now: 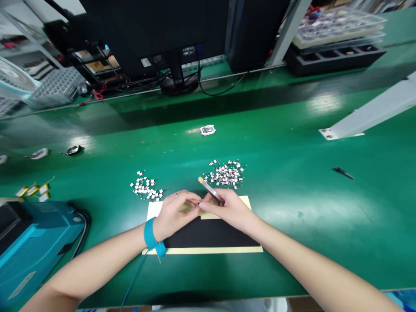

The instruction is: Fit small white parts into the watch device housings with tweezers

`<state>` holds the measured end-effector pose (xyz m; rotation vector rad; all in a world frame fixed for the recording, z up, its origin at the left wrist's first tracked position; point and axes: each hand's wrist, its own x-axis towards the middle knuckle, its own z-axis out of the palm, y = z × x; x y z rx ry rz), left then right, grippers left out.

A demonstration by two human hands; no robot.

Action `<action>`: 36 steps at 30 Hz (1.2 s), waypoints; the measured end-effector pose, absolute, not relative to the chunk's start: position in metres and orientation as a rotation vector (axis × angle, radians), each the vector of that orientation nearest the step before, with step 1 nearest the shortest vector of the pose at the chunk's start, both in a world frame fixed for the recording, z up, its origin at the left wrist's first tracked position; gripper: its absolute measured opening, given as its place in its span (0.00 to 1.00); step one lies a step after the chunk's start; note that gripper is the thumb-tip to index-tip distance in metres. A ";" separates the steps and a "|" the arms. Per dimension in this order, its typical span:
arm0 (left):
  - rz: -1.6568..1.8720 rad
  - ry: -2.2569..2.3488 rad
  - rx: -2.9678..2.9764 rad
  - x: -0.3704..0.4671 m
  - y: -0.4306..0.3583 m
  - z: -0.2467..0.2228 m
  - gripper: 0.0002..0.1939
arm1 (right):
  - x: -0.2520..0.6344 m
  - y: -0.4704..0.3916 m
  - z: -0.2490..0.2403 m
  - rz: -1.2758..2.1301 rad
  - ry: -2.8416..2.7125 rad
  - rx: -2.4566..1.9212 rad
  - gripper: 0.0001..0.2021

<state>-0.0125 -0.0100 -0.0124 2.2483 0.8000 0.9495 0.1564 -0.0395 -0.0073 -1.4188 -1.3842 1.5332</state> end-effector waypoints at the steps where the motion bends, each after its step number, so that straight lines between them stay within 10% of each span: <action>1: 0.958 0.770 2.292 -0.013 -0.010 -0.012 0.02 | 0.156 -0.040 -0.007 1.530 -1.390 -1.426 0.15; 22: 1.080 0.893 2.381 -0.052 0.036 0.036 0.06 | 0.183 -0.029 0.000 1.022 -1.465 -1.660 0.13; 36: 0.239 1.405 2.375 -0.144 0.075 0.019 0.16 | 0.163 -0.052 -0.010 0.494 -2.306 -1.133 0.13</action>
